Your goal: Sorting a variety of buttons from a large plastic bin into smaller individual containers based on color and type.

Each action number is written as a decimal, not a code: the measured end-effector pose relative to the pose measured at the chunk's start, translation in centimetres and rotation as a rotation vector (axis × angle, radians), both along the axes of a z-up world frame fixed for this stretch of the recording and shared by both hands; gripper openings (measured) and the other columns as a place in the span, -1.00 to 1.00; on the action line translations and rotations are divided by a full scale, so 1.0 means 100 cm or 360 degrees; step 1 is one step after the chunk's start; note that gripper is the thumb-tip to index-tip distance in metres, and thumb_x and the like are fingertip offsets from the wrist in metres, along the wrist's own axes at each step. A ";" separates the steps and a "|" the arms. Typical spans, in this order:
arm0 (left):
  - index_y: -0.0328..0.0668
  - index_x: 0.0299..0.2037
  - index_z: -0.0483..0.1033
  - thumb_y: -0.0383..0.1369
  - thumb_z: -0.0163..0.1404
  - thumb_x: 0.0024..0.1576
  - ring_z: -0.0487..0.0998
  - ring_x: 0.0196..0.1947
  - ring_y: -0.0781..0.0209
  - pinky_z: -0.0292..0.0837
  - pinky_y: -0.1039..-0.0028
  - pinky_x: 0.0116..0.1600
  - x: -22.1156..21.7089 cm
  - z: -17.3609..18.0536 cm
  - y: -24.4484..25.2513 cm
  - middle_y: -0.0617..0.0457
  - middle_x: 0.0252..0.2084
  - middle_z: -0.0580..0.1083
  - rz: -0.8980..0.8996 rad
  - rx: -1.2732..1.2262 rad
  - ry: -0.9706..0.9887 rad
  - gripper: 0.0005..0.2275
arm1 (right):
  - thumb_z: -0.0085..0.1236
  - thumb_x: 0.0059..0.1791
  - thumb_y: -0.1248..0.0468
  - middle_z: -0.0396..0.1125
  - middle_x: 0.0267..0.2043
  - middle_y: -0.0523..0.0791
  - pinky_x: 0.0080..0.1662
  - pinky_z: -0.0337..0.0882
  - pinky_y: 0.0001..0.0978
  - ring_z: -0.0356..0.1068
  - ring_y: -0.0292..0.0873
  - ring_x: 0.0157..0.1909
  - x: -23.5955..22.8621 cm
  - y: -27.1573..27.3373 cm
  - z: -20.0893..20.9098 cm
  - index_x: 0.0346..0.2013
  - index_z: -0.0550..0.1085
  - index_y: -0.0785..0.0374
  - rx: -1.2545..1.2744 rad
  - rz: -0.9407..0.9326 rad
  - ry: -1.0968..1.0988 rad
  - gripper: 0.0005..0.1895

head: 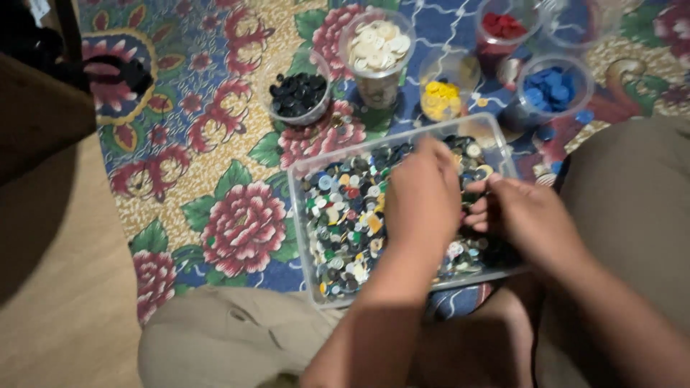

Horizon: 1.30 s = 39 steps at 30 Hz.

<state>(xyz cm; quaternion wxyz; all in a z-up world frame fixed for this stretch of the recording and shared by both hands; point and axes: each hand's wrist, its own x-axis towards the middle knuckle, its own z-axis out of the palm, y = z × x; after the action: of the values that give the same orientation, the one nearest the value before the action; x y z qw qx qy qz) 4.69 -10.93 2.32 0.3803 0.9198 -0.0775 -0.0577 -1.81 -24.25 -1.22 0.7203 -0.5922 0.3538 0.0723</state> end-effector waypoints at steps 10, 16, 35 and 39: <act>-0.07 0.00 0.57 -0.51 -0.02 0.18 0.68 0.01 -0.01 0.63 0.35 0.05 0.069 0.000 -0.036 -0.05 -0.04 0.64 0.0623 -0.0831 0.0465 -0.77 | -0.17 0.00 0.45 0.43 0.01 0.24 0.14 0.46 -0.19 0.49 0.08 0.05 0.007 0.030 0.061 0.18 0.49 0.51 0.0134 -0.0212 0.0340 -0.52; -0.02 0.08 0.37 -0.56 -0.07 0.03 0.70 -0.20 0.04 0.57 0.28 -0.09 0.002 -0.034 0.012 0.01 -0.02 0.65 0.0554 -0.0644 0.0063 -0.61 | -0.37 0.13 0.36 0.36 0.07 0.18 0.16 0.42 -0.31 0.43 0.02 0.12 0.015 -0.012 0.027 0.16 0.30 0.49 0.0646 -0.0390 0.0144 -0.62; -0.17 0.08 0.40 -0.60 -0.04 0.06 0.64 -0.39 0.23 0.61 0.43 -0.26 -0.046 -0.026 0.020 -0.04 0.05 0.59 0.0260 -0.0713 0.0392 -0.65 | -0.26 0.28 0.21 -0.01 0.25 0.15 0.25 0.10 -0.23 -0.02 0.02 0.21 0.075 -0.075 0.022 0.31 0.05 0.33 0.0844 0.0149 -0.1152 -0.63; -0.08 0.13 0.42 -0.63 -0.01 0.04 0.68 -0.23 0.27 0.65 0.40 -0.13 -0.056 -0.017 0.043 0.06 0.08 0.56 0.0255 -0.0438 0.0569 -0.58 | -0.04 0.07 0.32 0.42 -0.19 0.10 -0.13 0.27 -0.28 0.29 -0.07 -0.24 0.018 0.026 0.069 0.02 0.51 0.47 0.0072 -0.0121 0.0057 -0.68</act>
<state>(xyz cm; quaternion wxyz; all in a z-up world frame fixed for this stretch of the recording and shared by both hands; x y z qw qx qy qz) -0.89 -6.60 0.60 0.5132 0.8376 0.0571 -0.1783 -0.02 -21.68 5.70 0.7292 -0.5606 0.3873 0.0634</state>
